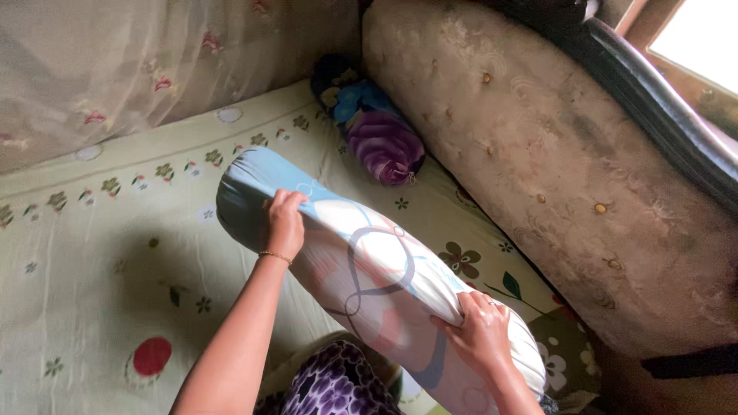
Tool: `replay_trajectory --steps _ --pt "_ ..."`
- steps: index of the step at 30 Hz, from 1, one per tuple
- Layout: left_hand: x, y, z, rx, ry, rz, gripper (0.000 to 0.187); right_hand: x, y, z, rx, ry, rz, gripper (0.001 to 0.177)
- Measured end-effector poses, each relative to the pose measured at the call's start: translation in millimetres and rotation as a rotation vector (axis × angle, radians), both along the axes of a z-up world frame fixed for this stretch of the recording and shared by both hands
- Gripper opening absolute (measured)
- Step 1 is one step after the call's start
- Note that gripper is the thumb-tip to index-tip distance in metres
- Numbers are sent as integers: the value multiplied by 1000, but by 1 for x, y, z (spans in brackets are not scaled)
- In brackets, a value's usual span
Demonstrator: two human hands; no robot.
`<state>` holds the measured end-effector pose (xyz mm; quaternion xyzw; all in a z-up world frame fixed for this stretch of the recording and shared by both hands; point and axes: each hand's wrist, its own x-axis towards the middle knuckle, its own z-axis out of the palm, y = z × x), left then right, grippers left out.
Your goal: The person smooths a floral bedsheet over a mattress, then places several cylindrical bolster pillows and a rectangular pillow on the bed, arranging them along the headboard and side. The person handles the items by hand without using tools.
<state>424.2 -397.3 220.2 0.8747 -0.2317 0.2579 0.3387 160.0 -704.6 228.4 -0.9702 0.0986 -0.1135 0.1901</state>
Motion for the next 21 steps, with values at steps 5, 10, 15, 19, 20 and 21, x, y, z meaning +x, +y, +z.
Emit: replay_trajectory --steps 5,10,15,19,20,21 --pt "65 -2 -35 -62 -34 -108 33 38 20 -32 2 34 -94 46" --pt "139 -13 -62 -75 -45 -164 35 91 33 -67 20 46 -166 44" --pt "212 -26 -69 -97 38 -218 36 160 36 -92 50 -80 -230 44" --pt "282 -43 -62 -75 37 -237 31 225 30 -96 22 -95 -297 43" --pt "300 -48 -59 -76 28 -241 31 241 28 -95 17 -125 -303 43" --pt "321 -52 -54 -79 11 -244 30 259 26 -94 10 -164 -308 43"
